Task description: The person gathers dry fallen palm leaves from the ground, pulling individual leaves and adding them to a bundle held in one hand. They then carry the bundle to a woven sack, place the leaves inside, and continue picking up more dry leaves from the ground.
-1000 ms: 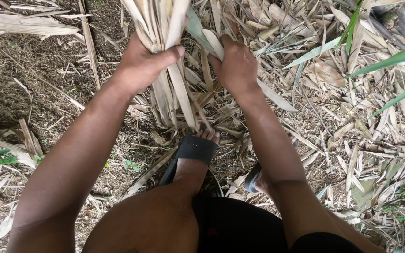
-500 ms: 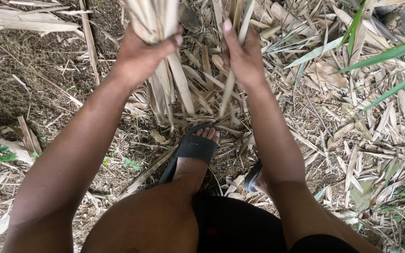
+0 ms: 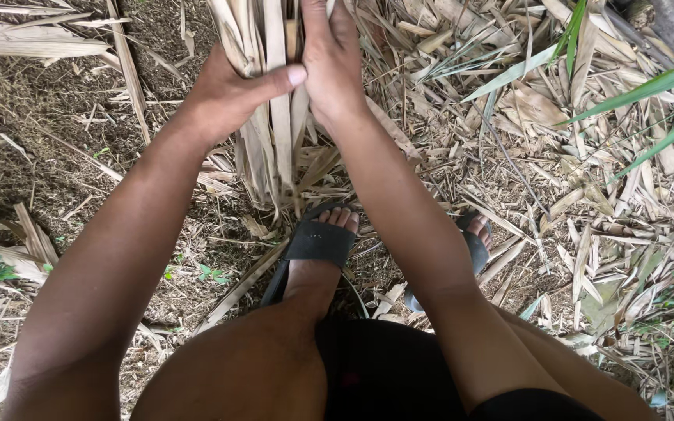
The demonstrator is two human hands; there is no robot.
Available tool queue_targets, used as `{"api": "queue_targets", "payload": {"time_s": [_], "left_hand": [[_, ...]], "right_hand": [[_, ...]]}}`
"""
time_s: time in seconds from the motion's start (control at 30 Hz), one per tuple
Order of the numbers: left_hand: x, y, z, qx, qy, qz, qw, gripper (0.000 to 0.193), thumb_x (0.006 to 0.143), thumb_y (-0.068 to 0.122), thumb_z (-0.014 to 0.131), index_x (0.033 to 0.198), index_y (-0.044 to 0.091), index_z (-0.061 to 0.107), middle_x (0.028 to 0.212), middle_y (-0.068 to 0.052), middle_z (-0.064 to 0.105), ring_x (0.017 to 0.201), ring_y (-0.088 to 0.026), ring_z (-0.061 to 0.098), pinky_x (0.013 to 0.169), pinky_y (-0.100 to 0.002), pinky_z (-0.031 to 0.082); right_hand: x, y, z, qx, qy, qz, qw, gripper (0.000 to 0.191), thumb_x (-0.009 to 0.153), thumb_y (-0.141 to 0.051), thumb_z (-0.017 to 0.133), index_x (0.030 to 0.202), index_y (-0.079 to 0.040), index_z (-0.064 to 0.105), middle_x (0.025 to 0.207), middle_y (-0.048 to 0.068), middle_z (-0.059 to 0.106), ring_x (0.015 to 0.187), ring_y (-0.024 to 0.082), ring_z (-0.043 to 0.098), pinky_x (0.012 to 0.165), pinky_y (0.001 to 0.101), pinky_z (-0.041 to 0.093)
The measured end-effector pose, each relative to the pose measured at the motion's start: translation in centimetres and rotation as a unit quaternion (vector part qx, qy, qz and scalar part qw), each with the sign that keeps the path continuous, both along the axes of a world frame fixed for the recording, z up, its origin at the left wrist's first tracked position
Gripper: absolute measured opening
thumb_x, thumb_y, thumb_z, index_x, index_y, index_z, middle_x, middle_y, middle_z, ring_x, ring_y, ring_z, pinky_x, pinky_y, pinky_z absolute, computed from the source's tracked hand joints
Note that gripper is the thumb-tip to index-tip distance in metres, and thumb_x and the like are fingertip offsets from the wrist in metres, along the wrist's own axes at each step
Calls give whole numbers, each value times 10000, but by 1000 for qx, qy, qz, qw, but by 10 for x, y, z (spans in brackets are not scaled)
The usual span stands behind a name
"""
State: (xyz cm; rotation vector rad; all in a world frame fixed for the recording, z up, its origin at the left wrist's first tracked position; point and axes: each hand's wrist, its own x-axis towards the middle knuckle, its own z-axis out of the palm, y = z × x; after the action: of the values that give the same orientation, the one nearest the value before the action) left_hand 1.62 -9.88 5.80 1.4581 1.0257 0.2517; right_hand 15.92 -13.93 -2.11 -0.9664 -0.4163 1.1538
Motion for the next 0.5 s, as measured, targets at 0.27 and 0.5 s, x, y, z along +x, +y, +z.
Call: {"api": "queue_targets", "payload": {"time_s": [0.27, 0.5], "left_hand": [[-1, 7, -7, -40, 30, 2, 999, 648, 778, 288, 922, 1335, 102, 649, 1250, -75, 740, 1198, -212, 727, 1101, -374, 503], [8, 6, -9, -73, 134, 46, 987, 517, 868, 226, 745, 1356, 104, 628, 1258, -89, 705, 1224, -221, 672, 1149, -388, 482]], "right_hand": [[-4, 0, -13, 27, 108, 92, 990, 906, 1065, -701, 237, 1581, 36, 337, 1546, 225, 509, 1434, 306, 526, 1241, 428, 430], [-6, 13, -25, 6, -46, 194, 980, 1017, 1021, -758, 87, 1669, 22, 167, 1711, 219, 281, 1624, 319, 268, 1348, 442, 273]]}}
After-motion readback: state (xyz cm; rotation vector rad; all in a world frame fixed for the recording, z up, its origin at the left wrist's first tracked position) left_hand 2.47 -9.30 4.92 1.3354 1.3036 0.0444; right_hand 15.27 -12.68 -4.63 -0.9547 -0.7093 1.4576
